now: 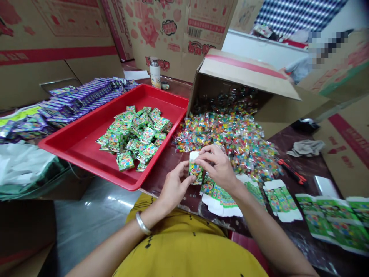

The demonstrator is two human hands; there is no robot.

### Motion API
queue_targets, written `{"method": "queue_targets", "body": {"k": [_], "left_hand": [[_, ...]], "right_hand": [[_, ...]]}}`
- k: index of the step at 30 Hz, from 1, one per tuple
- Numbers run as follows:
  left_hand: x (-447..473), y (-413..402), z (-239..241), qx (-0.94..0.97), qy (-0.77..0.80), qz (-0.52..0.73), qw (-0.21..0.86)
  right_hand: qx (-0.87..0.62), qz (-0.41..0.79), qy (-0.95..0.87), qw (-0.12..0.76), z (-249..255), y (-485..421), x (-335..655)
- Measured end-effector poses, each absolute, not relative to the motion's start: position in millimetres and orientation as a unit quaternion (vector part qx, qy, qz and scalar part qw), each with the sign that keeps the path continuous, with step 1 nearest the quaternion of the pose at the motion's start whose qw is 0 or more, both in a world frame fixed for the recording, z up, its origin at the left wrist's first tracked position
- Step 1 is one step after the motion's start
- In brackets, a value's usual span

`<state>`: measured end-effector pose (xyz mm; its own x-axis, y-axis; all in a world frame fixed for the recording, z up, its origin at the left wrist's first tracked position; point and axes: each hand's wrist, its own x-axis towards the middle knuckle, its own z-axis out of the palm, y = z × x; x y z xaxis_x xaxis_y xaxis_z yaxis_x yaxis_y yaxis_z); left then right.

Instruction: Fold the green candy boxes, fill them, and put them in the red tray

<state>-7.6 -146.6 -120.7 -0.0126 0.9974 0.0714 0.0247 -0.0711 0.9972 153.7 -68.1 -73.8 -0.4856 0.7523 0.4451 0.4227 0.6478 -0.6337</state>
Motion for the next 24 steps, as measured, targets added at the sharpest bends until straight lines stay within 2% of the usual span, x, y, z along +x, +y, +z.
{"method": "queue_targets", "body": {"k": [4,8,13,18,20,24], "left_hand": [[-10,-147,-117,0.497,0.491,0.55,0.458],[-10,-151,-115,0.491,0.477,0.553,0.475],[-9,-152,-111,0.497,0.472,0.516,0.513],[-9,-151,-105,0.463,0.45,0.542,0.539],[-10,-152,-104,0.457,0.459,0.551,0.527],[-16,-157,-101,0.501,0.492,0.54,0.465]], "right_hand": [[-0.365,0.301,-0.783,0.403,-83,-78,156],[-0.36,0.407,-0.74,0.395,-98,-86,155],[-0.386,0.401,-0.698,0.451,-101,-94,147],[-0.388,0.454,-0.621,0.508,-102,-99,140],[-0.379,0.479,-0.616,0.498,-100,-97,139],[-0.383,0.528,-0.633,0.416,-90,-87,141]]}}
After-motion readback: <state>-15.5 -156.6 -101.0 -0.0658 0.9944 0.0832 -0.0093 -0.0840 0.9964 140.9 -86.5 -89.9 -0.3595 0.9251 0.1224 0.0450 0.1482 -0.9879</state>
